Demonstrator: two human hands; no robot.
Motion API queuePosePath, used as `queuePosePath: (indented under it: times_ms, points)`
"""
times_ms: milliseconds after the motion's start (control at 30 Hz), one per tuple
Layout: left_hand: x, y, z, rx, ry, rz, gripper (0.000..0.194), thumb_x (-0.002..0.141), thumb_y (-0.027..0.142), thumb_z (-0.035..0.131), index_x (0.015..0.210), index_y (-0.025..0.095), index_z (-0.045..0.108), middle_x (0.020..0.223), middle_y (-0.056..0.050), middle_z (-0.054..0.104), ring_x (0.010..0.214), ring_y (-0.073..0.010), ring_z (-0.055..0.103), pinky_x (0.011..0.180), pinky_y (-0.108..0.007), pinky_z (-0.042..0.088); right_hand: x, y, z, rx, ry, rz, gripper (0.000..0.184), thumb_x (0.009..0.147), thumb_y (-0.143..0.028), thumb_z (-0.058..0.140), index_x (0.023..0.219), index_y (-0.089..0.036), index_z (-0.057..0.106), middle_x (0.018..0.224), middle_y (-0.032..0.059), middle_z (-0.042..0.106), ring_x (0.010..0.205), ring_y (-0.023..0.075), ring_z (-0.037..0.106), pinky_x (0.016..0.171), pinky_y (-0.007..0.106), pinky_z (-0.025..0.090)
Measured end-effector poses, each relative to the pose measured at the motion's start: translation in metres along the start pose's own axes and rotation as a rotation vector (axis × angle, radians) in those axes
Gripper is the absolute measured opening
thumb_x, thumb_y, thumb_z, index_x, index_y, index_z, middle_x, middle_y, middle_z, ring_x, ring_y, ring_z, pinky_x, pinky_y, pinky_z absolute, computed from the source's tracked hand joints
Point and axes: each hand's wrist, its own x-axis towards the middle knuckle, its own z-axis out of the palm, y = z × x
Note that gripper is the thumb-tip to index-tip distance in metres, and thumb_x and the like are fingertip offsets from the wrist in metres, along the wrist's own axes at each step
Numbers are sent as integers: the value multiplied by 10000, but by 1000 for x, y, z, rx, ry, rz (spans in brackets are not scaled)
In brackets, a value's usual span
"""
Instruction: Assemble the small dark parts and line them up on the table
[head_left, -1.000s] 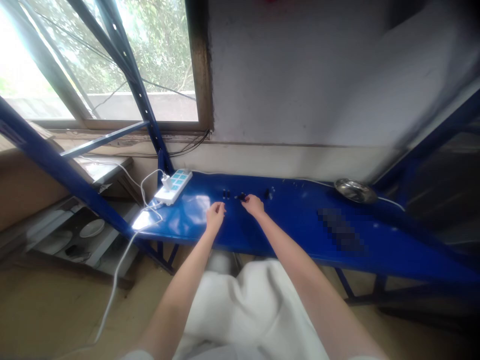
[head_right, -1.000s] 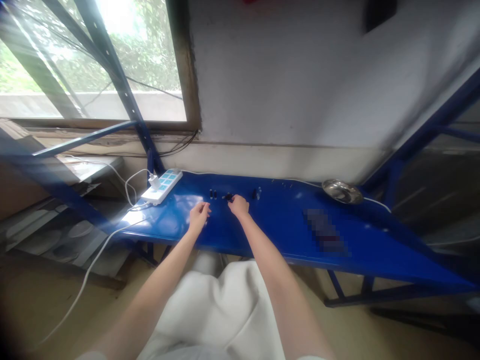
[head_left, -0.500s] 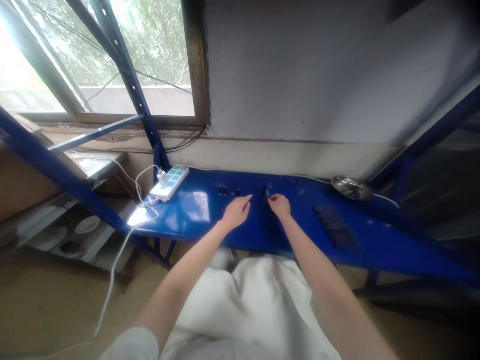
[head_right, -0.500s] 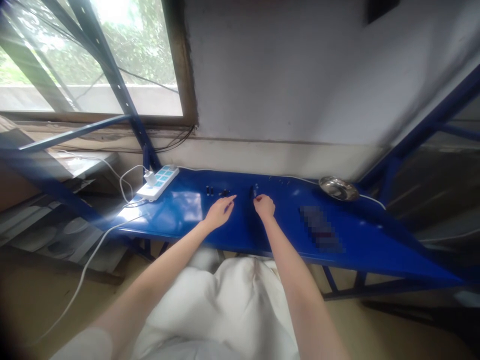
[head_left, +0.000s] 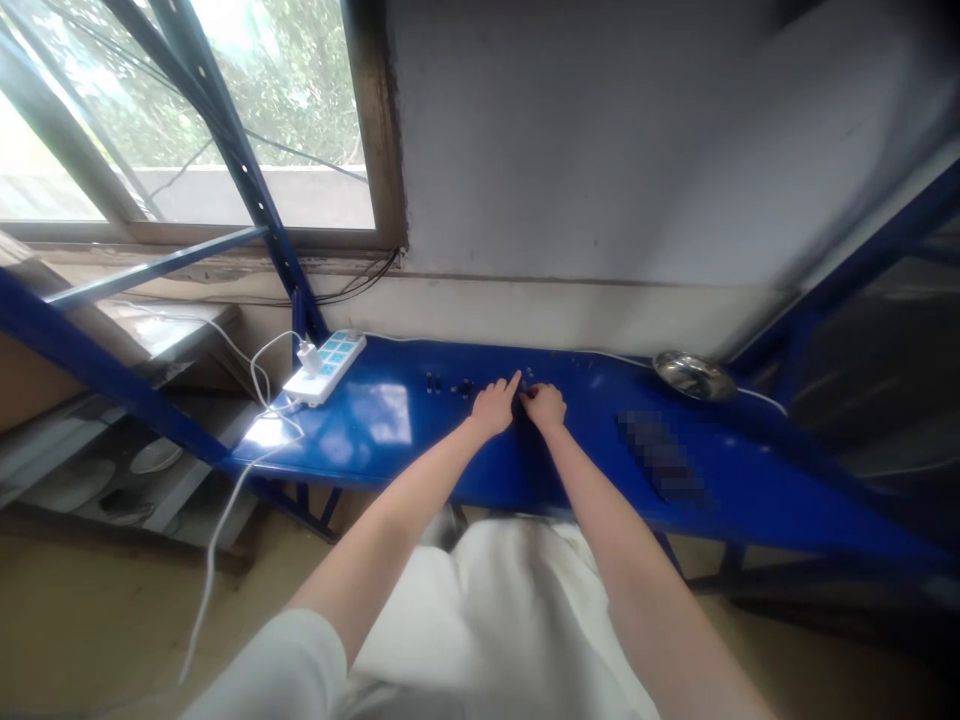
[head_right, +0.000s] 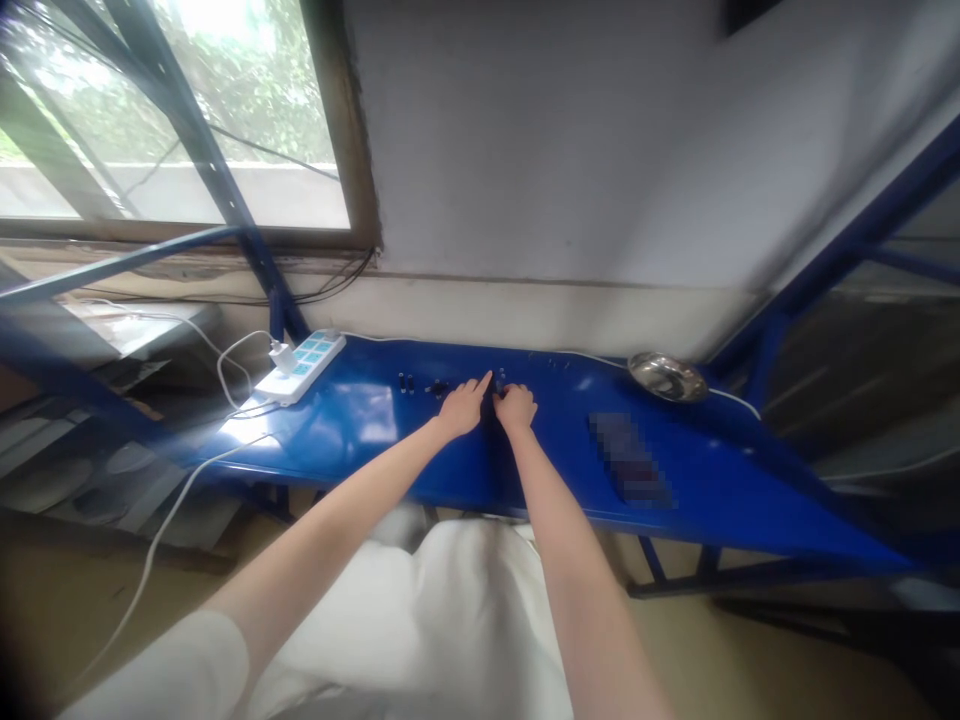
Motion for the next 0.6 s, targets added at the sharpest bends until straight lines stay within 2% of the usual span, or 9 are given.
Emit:
queuePosePath:
  times_ms: [133, 367, 600]
  points:
    - [4, 0, 3, 41, -11, -3, 621, 800, 56, 322, 1397, 169, 197, 1257, -138, 443, 1050, -239, 482, 809, -331, 428, 2, -3, 0, -8, -15, 6, 314, 769, -359, 520, 984, -161, 634, 1054, 128, 590, 995, 264, 530, 781, 368, 414]
    - [11, 4, 6, 99, 108, 3, 331, 887, 157, 314, 1183, 114, 455, 1108, -136, 525, 942, -206, 534, 745, -295, 446, 3, -8, 1, -10, 11, 21, 290, 773, -337, 528, 976, -161, 638, 1073, 133, 582, 1001, 268, 523, 782, 373, 402]
    - [22, 6, 0, 65, 114, -38, 237, 887, 187, 358, 1043, 99, 513, 1010, -134, 570, 893, -206, 563, 727, -297, 457, -2, -9, 2, 15, 60, 12, 238, 801, -307, 483, 905, -194, 664, 1014, 104, 606, 926, 233, 534, 738, 335, 392]
